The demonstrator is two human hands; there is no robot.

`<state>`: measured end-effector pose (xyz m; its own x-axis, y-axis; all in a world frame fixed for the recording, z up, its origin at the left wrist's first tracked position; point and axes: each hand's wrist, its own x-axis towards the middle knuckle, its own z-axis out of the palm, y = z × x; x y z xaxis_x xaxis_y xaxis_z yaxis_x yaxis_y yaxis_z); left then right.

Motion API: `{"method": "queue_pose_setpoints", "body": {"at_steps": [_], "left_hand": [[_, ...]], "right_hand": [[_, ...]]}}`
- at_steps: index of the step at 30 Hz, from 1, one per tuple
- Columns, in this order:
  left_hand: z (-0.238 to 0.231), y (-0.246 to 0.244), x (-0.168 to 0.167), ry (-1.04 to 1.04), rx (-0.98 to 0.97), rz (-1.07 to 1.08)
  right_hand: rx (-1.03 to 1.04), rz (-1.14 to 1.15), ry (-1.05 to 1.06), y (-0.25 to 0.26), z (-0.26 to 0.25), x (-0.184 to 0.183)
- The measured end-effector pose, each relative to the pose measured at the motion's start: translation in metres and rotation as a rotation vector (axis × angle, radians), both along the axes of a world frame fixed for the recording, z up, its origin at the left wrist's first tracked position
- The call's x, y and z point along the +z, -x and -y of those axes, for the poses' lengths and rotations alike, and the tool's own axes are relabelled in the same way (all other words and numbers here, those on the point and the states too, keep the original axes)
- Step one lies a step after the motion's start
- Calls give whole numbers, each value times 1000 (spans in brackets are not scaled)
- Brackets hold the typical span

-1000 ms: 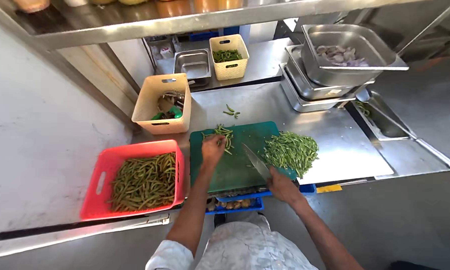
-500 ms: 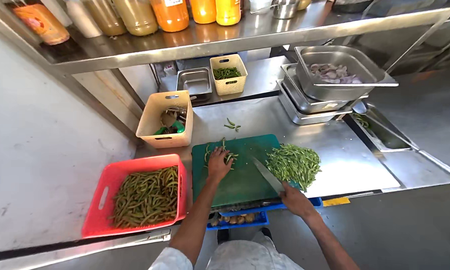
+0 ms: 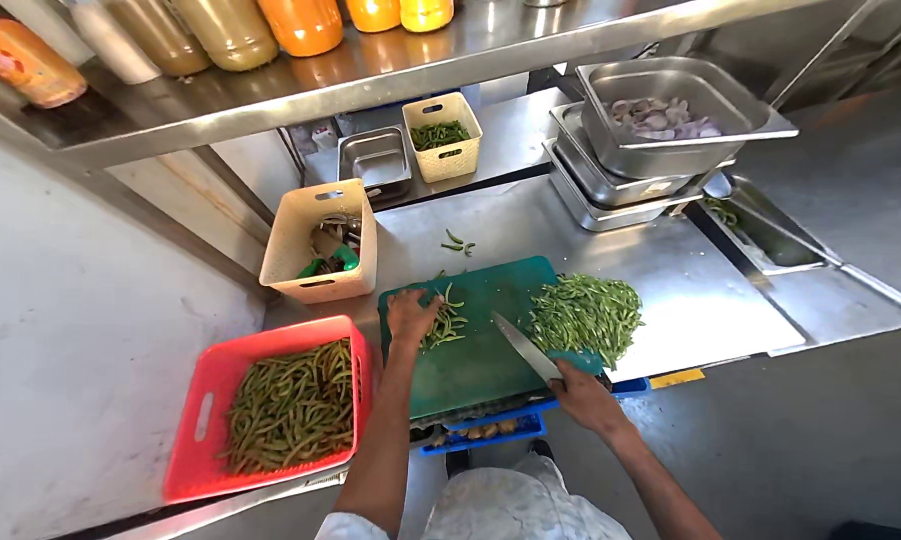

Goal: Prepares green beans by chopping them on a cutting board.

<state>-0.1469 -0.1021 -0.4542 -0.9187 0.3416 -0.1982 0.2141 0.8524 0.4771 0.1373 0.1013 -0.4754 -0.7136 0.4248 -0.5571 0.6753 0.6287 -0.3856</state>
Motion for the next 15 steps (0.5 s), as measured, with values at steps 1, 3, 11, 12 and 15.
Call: {"method": "queue_pose_setpoints", "body": {"at_steps": [1, 3, 11, 12, 15], "left_hand": [[-8, 5, 2, 5, 11, -8], [-31, 14, 4, 67, -2, -1], [-72, 22, -10, 233, -232, -75], [-69, 21, -11, 131, -296, -157], [-70, -2, -2, -243, -526, -440]], "right_hand": [[-8, 4, -8, 0, -3, 2], [6, 8, -18, 2, -5, 5], [-6, 40, -60, 14, -15, 10], [-51, 18, -60, 14, -21, 10], [-118, -25, -60, 13, -29, 19]]}}
